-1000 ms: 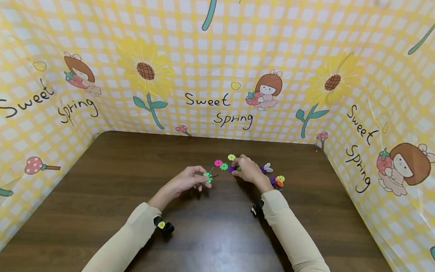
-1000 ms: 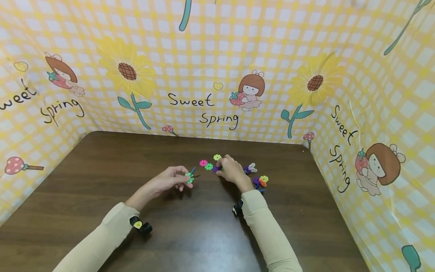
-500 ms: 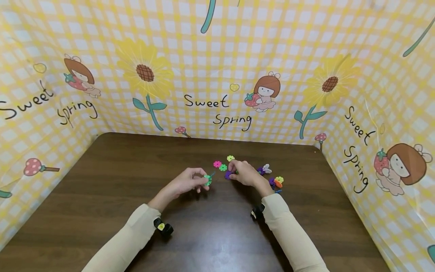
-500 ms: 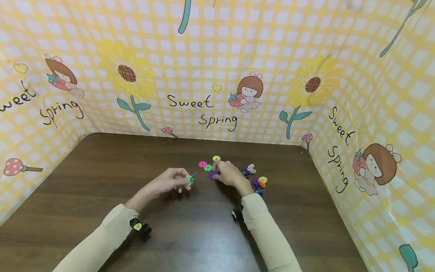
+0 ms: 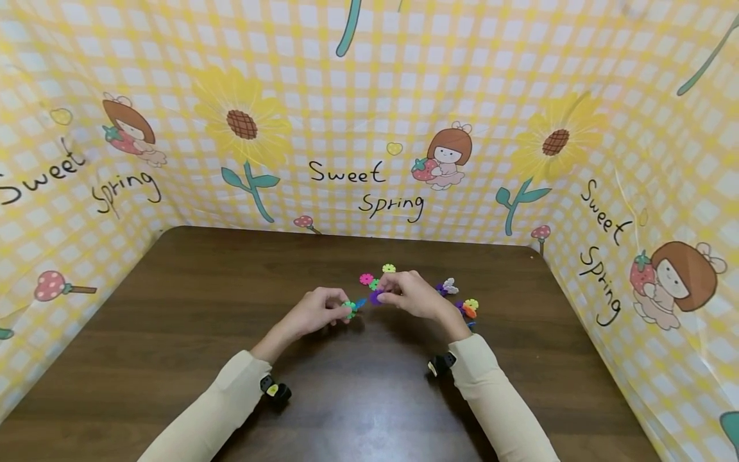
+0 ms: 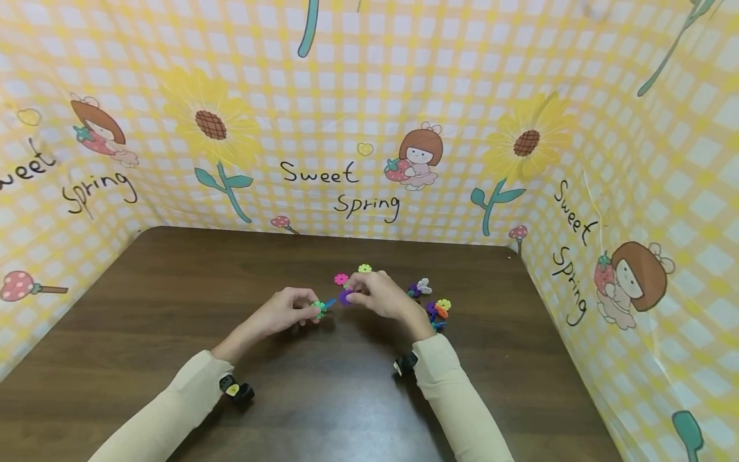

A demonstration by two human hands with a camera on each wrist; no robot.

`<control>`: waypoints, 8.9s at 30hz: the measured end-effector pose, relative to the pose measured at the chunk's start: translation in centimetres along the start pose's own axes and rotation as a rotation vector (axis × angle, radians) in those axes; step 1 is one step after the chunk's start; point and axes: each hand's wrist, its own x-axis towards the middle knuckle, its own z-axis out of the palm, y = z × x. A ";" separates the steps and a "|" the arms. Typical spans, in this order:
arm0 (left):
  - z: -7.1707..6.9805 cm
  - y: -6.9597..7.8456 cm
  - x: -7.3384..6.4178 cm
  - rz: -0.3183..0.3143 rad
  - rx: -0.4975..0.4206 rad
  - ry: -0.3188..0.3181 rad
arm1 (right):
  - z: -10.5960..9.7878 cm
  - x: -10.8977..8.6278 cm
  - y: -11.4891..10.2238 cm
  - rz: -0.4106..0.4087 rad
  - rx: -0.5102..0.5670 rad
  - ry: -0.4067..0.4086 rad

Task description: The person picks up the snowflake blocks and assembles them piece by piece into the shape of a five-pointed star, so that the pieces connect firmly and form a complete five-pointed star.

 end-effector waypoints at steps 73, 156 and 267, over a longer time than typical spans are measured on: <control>1.8 3.2 1.3 0.038 0.105 -0.077 | -1.3 -1.1 0.0 -0.008 0.121 -0.041; 1.8 2.8 0.2 0.131 0.208 0.099 | 0.0 -1.2 -3.0 0.054 0.483 0.235; 0.9 4.1 0.4 0.069 -0.230 0.095 | -1.1 -2.3 -0.1 0.098 0.130 0.045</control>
